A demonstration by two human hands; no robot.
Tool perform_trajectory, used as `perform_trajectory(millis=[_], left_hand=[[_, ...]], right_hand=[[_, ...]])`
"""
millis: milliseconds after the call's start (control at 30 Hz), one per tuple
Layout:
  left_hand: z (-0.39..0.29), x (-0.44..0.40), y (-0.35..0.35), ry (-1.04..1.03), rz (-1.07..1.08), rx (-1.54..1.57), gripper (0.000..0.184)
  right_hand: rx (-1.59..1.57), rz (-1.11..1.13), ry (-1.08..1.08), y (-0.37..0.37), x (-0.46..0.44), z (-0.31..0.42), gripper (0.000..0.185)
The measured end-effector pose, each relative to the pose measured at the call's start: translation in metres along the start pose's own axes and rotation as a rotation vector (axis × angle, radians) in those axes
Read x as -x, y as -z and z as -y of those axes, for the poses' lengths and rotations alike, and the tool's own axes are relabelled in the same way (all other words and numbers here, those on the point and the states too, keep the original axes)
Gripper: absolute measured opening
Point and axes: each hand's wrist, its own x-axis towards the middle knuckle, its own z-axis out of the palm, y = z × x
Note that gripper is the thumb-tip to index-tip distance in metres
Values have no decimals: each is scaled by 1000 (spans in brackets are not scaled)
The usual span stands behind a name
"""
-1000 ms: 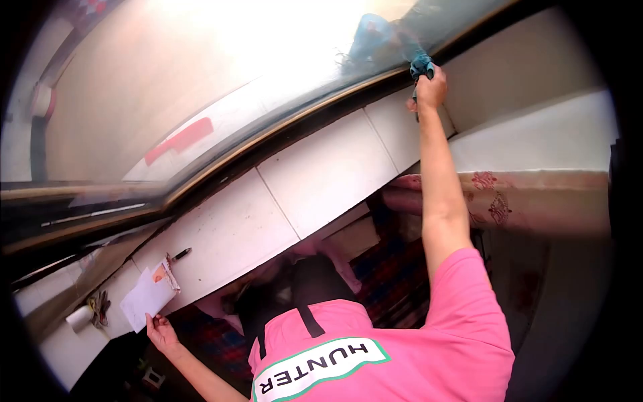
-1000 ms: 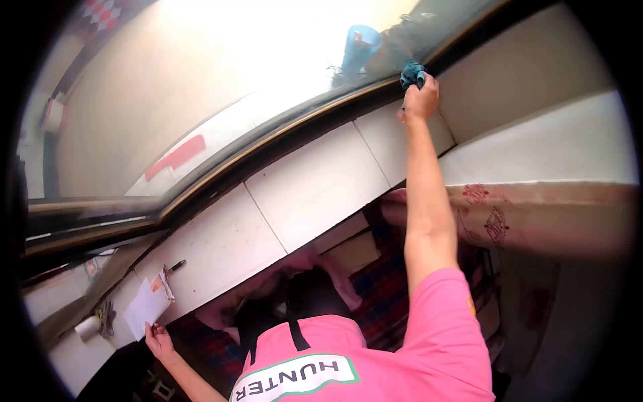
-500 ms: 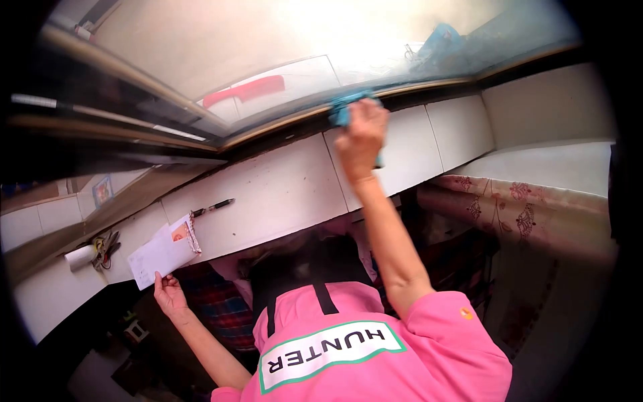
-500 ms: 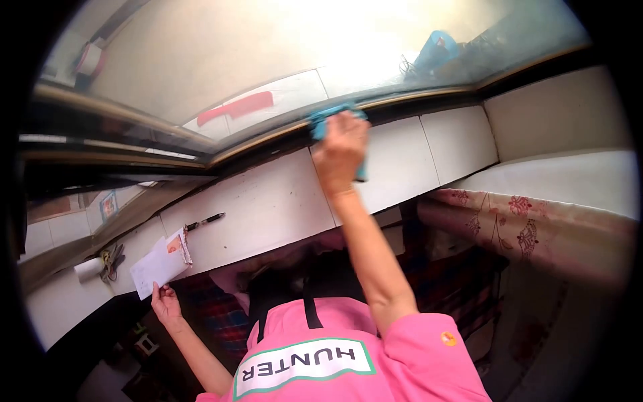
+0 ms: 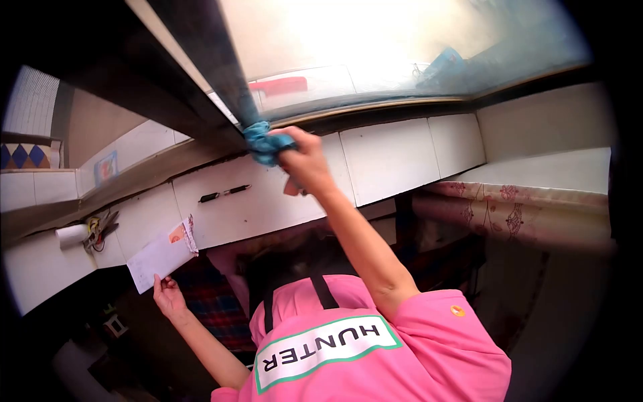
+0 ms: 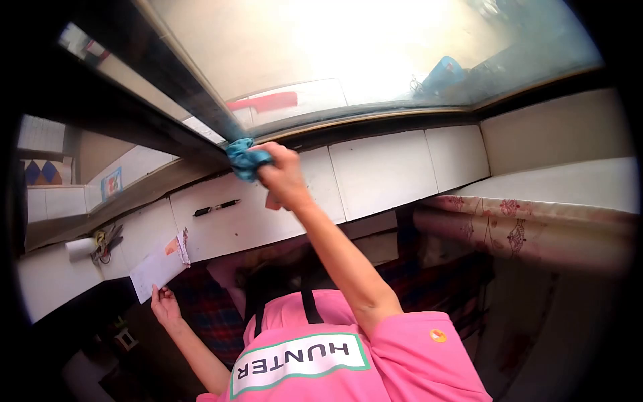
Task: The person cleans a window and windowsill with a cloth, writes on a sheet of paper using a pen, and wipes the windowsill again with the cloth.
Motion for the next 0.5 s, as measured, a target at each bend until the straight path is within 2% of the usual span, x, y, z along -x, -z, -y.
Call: perform_trajectory(millis=[67, 100, 133, 200, 267, 500], left_hand=[[0, 1, 1, 4, -14, 4, 21], [0, 2, -2, 5, -16, 4, 21], [0, -1, -3, 7, -14, 7, 21], [-2, 0, -7, 6, -9, 6, 22], [-3, -3, -12, 0, 21, 9, 22], [-7, -2, -36, -3, 49, -22, 19]], right_hand=[[-482, 38, 2, 27, 3, -18, 31], [-687, 103, -74, 35, 15, -9, 24], [-916, 257, -70, 44, 13, -30, 23], [-1113, 328, -89, 52, 15, -60, 21], [-1046, 165, -134, 35, 33, -34, 22], [-1258, 167, -225, 27, 46, -31, 33]])
